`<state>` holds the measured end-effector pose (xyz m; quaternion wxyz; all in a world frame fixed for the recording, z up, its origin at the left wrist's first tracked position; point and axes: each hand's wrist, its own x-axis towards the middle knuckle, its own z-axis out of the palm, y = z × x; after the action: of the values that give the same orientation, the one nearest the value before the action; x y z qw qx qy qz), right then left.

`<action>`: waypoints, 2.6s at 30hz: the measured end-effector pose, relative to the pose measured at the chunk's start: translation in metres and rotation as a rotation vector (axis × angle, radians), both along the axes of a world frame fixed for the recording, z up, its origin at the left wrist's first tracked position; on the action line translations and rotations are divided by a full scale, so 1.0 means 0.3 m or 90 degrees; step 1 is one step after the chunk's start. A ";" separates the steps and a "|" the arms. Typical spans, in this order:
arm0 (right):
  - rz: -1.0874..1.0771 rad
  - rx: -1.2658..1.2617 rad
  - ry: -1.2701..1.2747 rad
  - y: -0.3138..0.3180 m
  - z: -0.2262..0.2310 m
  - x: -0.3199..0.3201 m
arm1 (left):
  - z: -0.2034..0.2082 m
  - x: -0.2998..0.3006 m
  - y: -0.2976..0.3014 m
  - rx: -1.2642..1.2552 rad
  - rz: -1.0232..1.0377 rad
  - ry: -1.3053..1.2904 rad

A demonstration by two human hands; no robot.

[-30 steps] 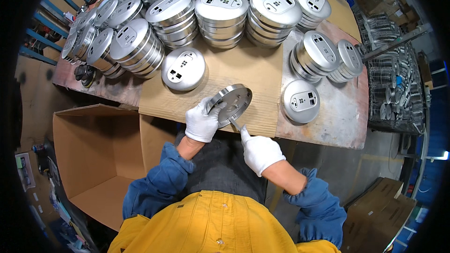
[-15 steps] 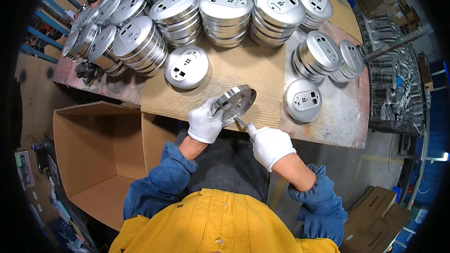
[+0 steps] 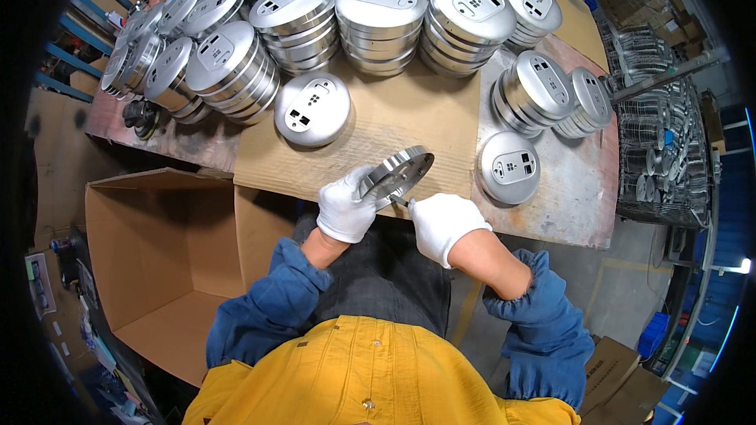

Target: The person deburrs the edges of circular metal casings by hand using a deburring tool, working on an assembly line.

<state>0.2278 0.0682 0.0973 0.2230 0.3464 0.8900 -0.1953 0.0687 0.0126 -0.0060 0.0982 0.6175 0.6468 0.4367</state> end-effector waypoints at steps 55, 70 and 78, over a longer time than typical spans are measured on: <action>0.046 -0.016 -0.053 -0.002 0.032 -0.048 | -0.044 -0.008 -0.005 -0.007 0.047 -0.099; -0.110 0.135 0.052 -0.241 -0.239 0.072 | -0.063 -0.031 0.045 -0.191 0.208 -0.479; -0.504 0.137 0.610 -0.197 -0.370 0.099 | -0.093 -0.055 0.032 -0.183 0.259 -0.534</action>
<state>0.2576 0.0090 -0.0138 -0.3259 0.5443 0.7099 -0.3059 0.0522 0.0223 -0.0338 0.3471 0.2297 0.7127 0.5647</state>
